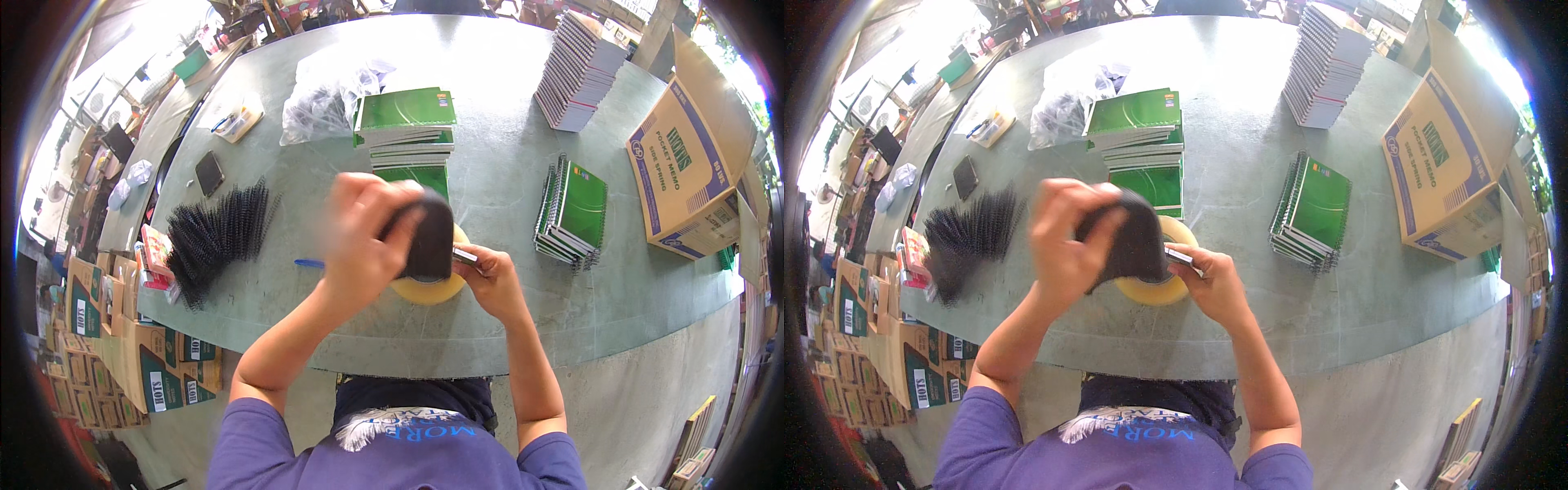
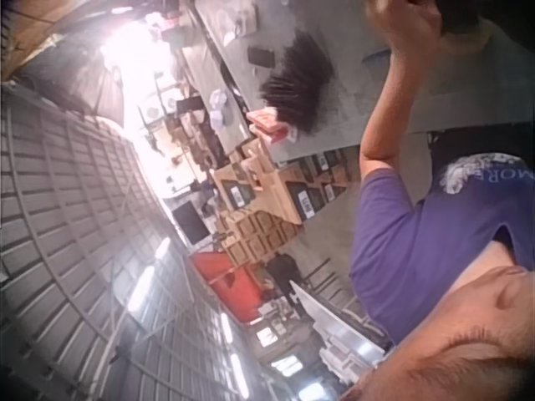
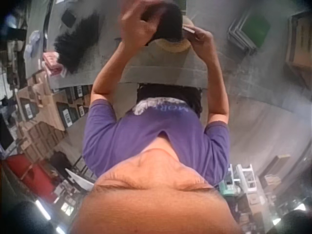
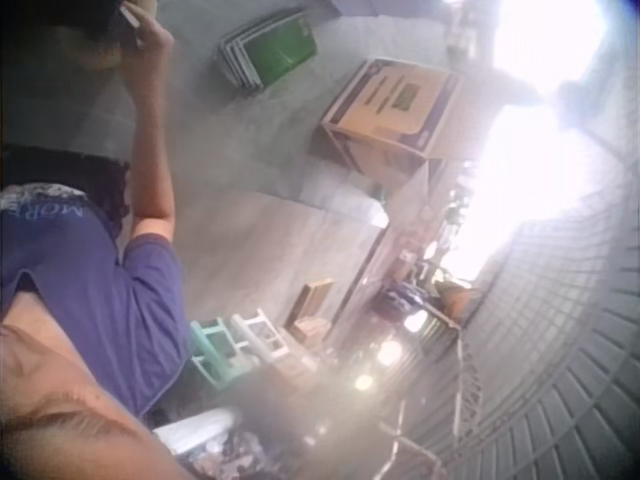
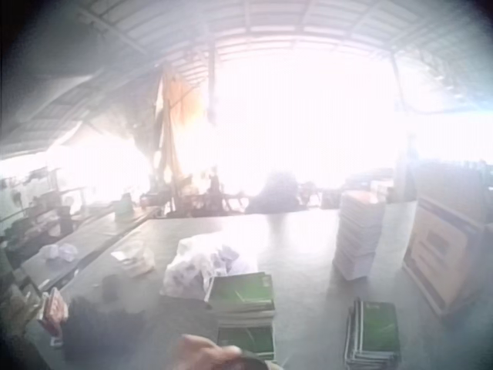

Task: The person assembles spiral-bound notebooks by inserting black plastic coils into the punched holes of green notebook covers. They use pliers to secure the coils and place the finished notebooks into a stack on the table.

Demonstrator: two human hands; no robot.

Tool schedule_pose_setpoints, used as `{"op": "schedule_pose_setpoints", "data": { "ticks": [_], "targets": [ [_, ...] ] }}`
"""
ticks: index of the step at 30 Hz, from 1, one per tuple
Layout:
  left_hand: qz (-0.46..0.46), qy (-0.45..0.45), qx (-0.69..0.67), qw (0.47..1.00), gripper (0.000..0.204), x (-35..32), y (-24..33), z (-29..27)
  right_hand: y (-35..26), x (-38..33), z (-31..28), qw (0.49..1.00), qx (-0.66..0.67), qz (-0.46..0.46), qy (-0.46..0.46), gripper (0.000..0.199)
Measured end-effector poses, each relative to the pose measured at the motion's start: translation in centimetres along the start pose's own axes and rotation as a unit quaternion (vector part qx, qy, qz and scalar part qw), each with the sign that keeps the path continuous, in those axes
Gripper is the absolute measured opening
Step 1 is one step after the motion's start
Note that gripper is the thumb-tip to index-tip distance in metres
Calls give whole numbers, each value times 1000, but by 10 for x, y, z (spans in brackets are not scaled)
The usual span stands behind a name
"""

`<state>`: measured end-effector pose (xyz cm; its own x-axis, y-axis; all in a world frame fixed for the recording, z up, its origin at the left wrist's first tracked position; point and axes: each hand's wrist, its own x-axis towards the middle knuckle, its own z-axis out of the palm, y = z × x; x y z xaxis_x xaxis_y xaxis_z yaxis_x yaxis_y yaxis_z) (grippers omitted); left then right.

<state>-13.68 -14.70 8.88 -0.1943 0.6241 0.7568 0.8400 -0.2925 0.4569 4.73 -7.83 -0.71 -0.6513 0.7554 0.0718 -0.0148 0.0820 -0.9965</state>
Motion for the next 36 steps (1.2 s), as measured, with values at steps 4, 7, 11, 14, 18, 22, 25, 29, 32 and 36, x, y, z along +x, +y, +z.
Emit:
{"op": "schedule_pose_setpoints", "data": {
  "ticks": [4,7,11,14,18,22,25,29,32,36],
  "targets": [
    [36,-99,-41,994,23,-7,7,9,4,3,3,999,41,-2,-23,34],
    [-2,-153,-41,987,24,-10,3,14,2,2,8,998,50,-31,-15,35],
    [-107,-268,-92,953,28,-92,23,6,-2,7,1,1000,-1,-20,-14,34],
    [-77,-292,-59,951,36,-111,26,6,-9,6,4,999,44,-31,-2,31],
    [78,-181,36,980,41,-70,27,6,-1,4,6,996,63,-57,32,29],
    [125,-220,-23,967,34,-22,2,32,11,-2,-2,998,2,-16,62,23],
    [80,-397,-64,912,28,-13,-13,37,2,-9,-3,992,-102,-23,71,18],
    [55,-340,-126,930,24,-11,0,39,12,-9,-3,989,-48,-56,131,19],
    [50,-353,-77,931,20,-9,-6,30,3,-9,2,984,-25,-93,152,21],
    [114,-303,-9,946,16,-16,-8,35,-1,-9,6,979,-36,-88,179,20]
  ]
}}
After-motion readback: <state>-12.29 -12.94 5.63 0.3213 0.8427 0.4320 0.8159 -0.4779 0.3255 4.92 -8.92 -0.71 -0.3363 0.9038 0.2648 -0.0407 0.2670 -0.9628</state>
